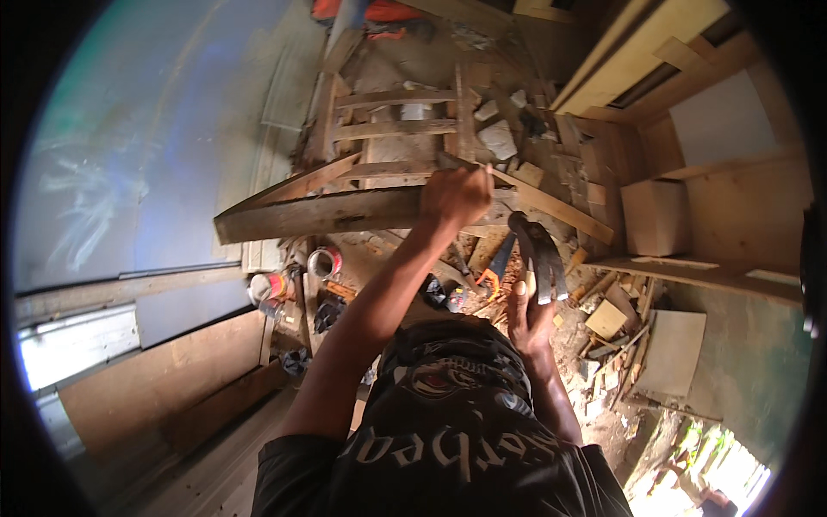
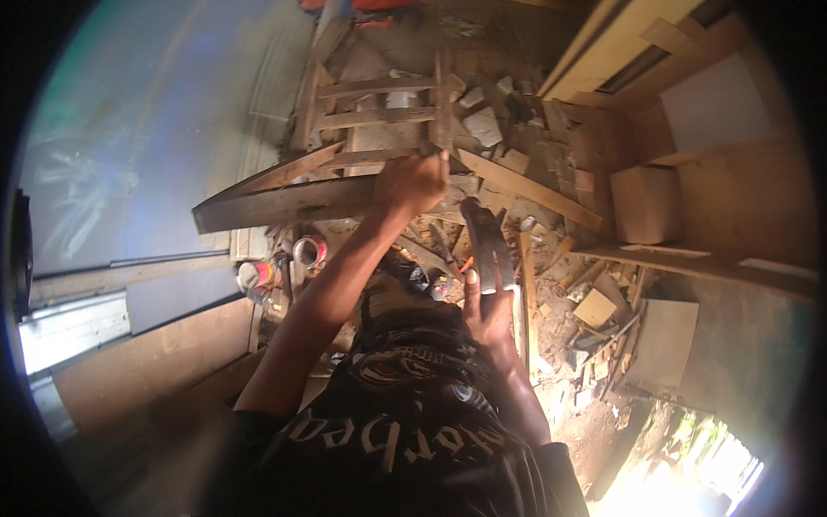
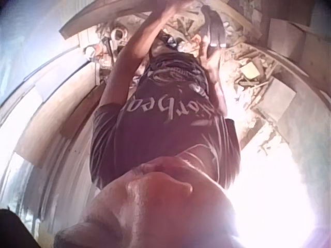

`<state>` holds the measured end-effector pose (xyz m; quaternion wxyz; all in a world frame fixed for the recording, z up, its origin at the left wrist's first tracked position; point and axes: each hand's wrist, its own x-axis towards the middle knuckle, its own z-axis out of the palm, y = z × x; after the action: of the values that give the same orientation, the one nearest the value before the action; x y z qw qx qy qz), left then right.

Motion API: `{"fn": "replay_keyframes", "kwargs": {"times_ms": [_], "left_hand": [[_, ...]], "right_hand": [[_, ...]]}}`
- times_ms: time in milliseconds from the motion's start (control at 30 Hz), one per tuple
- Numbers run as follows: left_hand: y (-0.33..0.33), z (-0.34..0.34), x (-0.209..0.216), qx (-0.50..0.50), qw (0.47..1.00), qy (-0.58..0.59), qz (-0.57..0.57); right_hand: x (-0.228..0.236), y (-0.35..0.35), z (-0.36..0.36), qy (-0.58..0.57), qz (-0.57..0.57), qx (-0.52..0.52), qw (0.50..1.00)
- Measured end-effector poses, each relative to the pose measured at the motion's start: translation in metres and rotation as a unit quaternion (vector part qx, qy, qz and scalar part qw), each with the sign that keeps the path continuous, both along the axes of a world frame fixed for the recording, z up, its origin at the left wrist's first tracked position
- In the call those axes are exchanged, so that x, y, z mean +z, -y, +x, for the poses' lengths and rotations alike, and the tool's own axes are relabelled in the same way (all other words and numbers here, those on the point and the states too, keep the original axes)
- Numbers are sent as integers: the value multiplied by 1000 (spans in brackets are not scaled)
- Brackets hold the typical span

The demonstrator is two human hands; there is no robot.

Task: The person dismantles a wooden frame using a hammer. They repeatedly strike the frame to separate its components, occasionally repositioning the frame and picking up small pieces from the debris-strewn floor.

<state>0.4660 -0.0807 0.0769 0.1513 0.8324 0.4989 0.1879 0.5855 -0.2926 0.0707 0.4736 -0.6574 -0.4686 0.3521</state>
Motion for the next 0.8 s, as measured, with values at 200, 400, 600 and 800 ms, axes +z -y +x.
{"fn": "replay_keyframes", "kwargs": {"times_ms": [200, 400, 600, 800], "left_hand": [[-1, -2, -11, -1, 988, -33, 148], [0, 1, -3, 9, 997, -39, 66], [-1, 2, 4, 15, 997, -73, 15], [-2, 3, -4, 15, 999, -25, 44]], "right_hand": [[29, 29, 1, -127, 98, 9, 987], [35, -10, -3, 170, 10, 37, 985], [11, 4, 3, 241, 122, 45, 962], [27, -11, -3, 164, -18, 31, 986]]}}
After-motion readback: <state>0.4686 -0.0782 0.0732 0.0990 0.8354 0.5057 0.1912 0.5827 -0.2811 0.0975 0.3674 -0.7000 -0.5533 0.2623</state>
